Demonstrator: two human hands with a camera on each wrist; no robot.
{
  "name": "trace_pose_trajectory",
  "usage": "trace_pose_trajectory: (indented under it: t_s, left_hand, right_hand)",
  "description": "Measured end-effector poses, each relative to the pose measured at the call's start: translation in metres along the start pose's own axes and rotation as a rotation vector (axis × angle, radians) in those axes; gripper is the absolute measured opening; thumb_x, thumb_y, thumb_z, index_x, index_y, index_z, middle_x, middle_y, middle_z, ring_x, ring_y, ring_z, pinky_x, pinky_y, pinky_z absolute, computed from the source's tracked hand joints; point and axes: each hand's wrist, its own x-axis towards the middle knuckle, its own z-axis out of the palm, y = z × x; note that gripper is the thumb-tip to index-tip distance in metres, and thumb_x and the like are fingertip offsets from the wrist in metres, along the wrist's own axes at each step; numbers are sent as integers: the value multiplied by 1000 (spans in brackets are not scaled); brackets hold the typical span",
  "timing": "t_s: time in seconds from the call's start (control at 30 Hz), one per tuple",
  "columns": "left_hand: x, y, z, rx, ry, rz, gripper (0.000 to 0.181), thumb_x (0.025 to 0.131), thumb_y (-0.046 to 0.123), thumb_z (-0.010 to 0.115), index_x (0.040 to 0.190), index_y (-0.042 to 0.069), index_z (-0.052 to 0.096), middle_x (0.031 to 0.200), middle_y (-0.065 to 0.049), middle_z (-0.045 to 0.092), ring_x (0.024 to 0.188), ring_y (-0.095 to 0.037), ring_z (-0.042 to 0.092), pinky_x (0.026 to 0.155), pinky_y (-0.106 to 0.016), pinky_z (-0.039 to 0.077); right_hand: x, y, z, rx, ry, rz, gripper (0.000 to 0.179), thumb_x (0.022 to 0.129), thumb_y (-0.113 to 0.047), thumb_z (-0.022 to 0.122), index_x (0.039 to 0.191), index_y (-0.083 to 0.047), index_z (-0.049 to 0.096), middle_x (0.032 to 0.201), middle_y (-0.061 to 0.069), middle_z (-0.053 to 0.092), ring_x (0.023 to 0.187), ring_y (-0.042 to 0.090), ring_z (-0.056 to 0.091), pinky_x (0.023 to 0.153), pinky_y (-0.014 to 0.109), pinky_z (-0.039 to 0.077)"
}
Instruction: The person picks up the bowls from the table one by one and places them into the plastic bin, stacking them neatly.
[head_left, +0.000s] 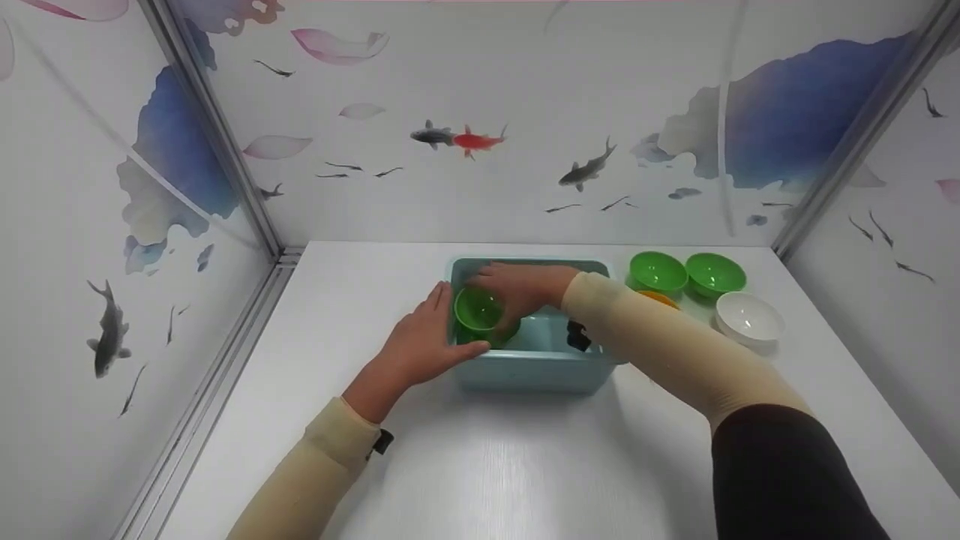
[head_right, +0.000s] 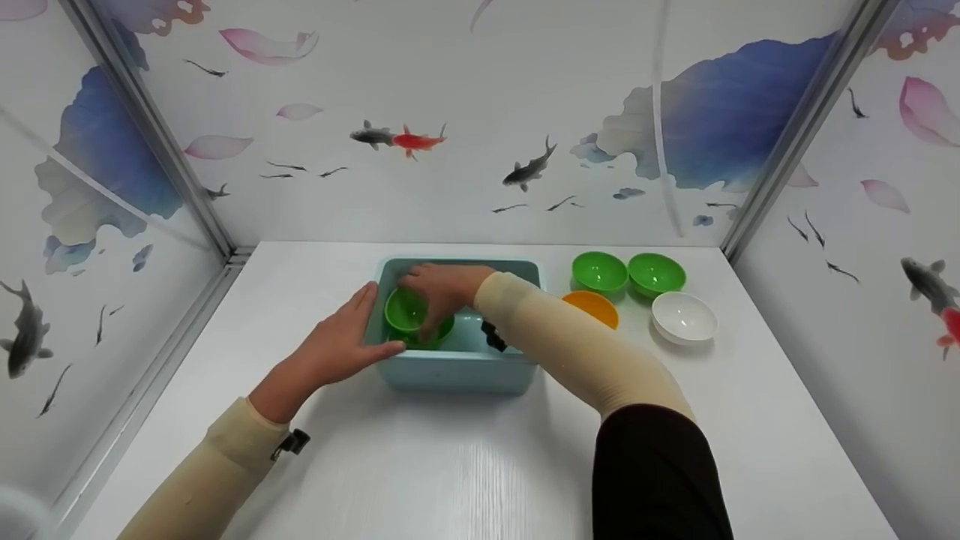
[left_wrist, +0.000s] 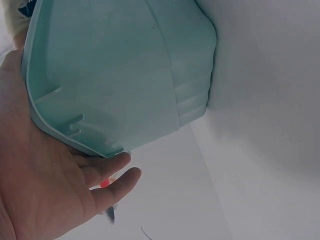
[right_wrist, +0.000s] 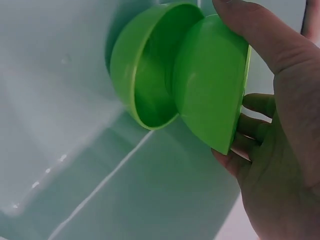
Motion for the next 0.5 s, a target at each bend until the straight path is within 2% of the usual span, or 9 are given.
trace_pose_trajectory:
  t_s: [0.07,0.33,0.5]
  left_hand:
    - [0,0,0,1,-1,2,126,95,81,66,176,1,12,182,-20,19,163,-40,35,124,-62,39]
    - [1,-2,2,31,6,7,131,92,91,58,176,0,14,182,-20,20,163,-39,35,125,-59,39]
    - [1,-1,2,20,-3,-2,129,93,88,60,177,1,13,183,-19,20,163,-38,34,126,-59,37]
  right_hand:
    - [1,0,3,0,-10,9,110,85,-57,93,172,-16,38,158,7,53,142,26,50,118,49,49]
    - [6,2,14,0,-23,12,108,88,-53,92,172,-13,38,160,9,52,143,28,50,120,51,47]
    - [9,4,24,-4,-22,-5,104,90,-51,91,171,-10,39,159,11,53,142,29,53,121,49,45]
